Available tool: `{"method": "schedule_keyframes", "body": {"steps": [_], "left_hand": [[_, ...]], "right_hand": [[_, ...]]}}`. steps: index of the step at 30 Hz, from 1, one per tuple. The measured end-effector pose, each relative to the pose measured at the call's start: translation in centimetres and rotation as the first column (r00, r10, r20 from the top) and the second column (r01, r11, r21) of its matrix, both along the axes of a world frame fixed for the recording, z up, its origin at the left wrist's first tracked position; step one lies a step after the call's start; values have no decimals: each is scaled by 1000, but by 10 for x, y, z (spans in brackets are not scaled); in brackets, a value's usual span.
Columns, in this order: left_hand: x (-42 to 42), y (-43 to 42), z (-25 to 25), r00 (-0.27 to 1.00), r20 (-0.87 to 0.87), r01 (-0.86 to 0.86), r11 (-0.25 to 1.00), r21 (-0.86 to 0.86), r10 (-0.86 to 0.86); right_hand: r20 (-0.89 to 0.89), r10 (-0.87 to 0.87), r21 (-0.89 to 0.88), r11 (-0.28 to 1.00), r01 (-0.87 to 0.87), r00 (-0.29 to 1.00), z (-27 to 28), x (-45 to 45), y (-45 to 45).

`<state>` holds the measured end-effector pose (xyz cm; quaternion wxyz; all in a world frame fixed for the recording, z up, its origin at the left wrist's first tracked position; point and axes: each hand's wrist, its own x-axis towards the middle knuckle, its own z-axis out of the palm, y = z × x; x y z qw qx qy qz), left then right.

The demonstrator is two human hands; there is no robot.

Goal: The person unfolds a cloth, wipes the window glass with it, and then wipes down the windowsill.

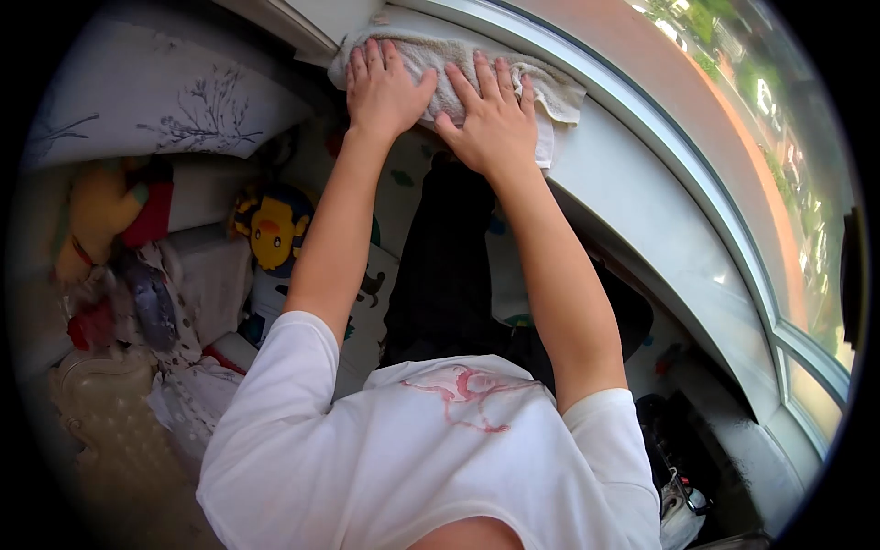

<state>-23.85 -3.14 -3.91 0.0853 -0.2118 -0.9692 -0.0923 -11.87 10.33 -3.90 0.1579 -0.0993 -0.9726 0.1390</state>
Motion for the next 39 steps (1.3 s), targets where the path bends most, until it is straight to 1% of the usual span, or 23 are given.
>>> {"method": "schedule_keyframes", "body": {"steps": [3,4,6,8,10,13,16,17,20,21,23,24,27,30,31,34,35,38,39], "left_hand": [[22,2,4,1000,26,-4,997,73,2],[33,6,2,1000,-4,10,996,87,-10],[57,15,4,999,4,34,994,108,-34],[76,24,3,998,23,56,995,87,-59],[83,24,-4,997,-4,81,994,71,-81],[75,18,-2,994,47,97,988,122,-103],[50,15,-9,996,8,82,988,129,-83],[38,14,-12,999,1,51,994,99,-51],[4,3,-8,999,20,26,997,73,-28],[-8,-3,-12,997,-67,50,997,57,-46],[-13,-13,-1,993,-49,112,986,125,-106],[-14,-14,3,990,-42,142,977,159,-137],[3,-9,-6,978,-155,162,973,162,-137],[30,2,4,981,-132,160,976,148,-140],[37,5,8,983,-82,175,970,169,-163],[41,-1,-2,971,-142,210,973,101,-195],[35,-6,-5,975,-106,205,975,87,-196],[13,-14,-9,970,-157,197,979,59,-185],[3,-15,-12,976,-150,165,986,34,-158]], "right_hand": [[16,19,-26,999,-18,1000,3,22,5],[18,30,-39,999,-29,999,4,34,6],[29,-7,-41,999,9,1000,10,57,11],[57,-40,-24,999,42,998,14,76,14],[72,-71,-12,997,72,995,11,78,11],[76,-91,-4,996,92,993,12,72,6],[69,-75,-4,997,75,995,13,56,4],[66,-55,-8,998,56,996,10,46,4],[54,-22,-26,999,23,998,6,17,-1],[49,-25,-26,999,26,999,5,10,-4],[47,-32,-25,999,34,998,7,9,-6],[54,-21,-28,999,23,998,8,12,-5],[74,8,-30,1000,-5,997,7,25,-2],[96,0,-39,999,3,995,12,50,-1],[101,-6,-46,999,11,995,14,57,-1],[110,-21,-52,998,27,994,14,64,-5],[105,-28,-41,999,33,994,14,62,-7],[69,-33,-47,998,36,997,12,49,-13],[55,-33,-57,998,36,998,11,41,-16]]}}
